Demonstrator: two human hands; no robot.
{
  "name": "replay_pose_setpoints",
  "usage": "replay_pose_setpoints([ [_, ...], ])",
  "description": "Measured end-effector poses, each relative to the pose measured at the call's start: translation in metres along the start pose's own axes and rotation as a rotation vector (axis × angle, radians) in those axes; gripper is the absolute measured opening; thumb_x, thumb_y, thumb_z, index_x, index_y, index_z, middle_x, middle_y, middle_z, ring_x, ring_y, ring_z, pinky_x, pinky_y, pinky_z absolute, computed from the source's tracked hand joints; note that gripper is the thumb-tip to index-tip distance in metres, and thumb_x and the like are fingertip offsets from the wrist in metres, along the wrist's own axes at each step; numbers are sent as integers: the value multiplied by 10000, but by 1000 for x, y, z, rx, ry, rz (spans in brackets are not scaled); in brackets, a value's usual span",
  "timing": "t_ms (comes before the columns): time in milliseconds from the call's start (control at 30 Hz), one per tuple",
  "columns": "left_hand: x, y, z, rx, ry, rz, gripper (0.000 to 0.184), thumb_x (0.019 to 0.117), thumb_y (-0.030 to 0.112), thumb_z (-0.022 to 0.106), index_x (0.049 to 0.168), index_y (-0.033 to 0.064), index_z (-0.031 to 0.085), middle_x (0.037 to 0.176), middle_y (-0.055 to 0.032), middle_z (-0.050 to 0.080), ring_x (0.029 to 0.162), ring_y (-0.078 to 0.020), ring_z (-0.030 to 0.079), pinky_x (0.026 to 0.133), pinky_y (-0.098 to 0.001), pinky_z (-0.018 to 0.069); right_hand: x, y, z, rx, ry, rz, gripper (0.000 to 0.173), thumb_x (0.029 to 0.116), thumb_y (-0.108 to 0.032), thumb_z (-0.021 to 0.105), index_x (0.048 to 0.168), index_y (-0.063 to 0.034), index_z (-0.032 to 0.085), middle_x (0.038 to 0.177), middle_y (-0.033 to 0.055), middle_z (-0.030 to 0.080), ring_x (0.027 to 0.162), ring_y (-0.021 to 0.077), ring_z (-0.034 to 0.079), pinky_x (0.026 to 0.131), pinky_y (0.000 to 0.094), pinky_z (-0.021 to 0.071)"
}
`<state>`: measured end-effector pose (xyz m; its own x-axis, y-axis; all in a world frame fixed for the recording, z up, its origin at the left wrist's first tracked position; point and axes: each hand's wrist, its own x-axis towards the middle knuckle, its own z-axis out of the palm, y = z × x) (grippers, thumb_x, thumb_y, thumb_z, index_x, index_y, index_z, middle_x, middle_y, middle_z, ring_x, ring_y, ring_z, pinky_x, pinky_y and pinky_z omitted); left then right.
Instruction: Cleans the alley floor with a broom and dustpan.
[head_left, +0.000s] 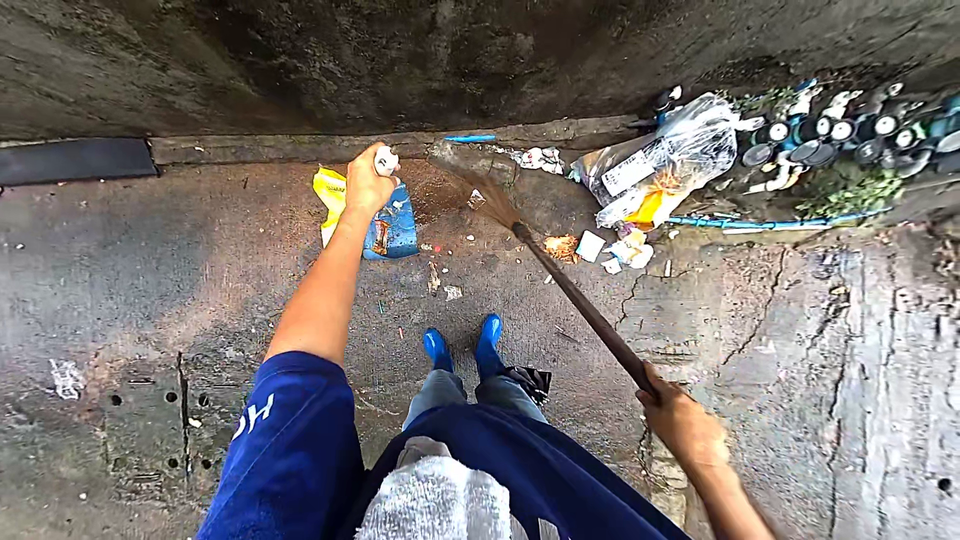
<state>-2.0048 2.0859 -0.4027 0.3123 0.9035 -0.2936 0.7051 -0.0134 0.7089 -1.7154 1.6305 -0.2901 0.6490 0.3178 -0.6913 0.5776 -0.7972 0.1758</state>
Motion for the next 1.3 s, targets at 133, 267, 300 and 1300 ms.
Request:
replay_pose_setpoints([
  [133, -2, -4, 7, 17, 15, -1, 433, 875, 5, 682, 1303, 14, 624, 1267, -185, 678, 1224, -338, 629, 1074, -545, 466, 37, -42, 35, -107, -153, 63, 606, 1064, -221, 517, 1636, -286, 328, 1449, 221, 585, 1228, 480, 621, 955, 689, 486],
  [267, -2, -6, 10, 11, 32, -18, 443, 872, 9, 674, 1311, 17, 618, 1274, -187, 674, 1229, -343, 625, 1071, -553, 462, 30, -5, 21, -52, -175, -107, 592, 1067, -261, 554, 1625, -297, 360, 1441, 216, 601, 1233, 488, 619, 989, 723, 456],
  [300, -2, -8, 11, 6, 41, -25, 446, 868, 9, 678, 1310, 19, 618, 1270, -180, 678, 1225, -335, 628, 1071, -546, 465, 27, 9, 11, -7, -154, -132, 577, 1062, -272, 577, 1609, -297, 397, 1426, 219, 615, 1228, 503, 618, 988, 747, 442],
  [1300, -14, 21, 32, -11, 49, -103, 573, 904, 20, 635, 1466, 86, 543, 1417, -165, 608, 1323, -347, 572, 1108, -566, 439, 61, -101, 49, -192, -209, -122, 627, 1061, -215, 518, 1645, -282, 302, 1454, 206, 591, 1238, 458, 627, 981, 664, 493],
])
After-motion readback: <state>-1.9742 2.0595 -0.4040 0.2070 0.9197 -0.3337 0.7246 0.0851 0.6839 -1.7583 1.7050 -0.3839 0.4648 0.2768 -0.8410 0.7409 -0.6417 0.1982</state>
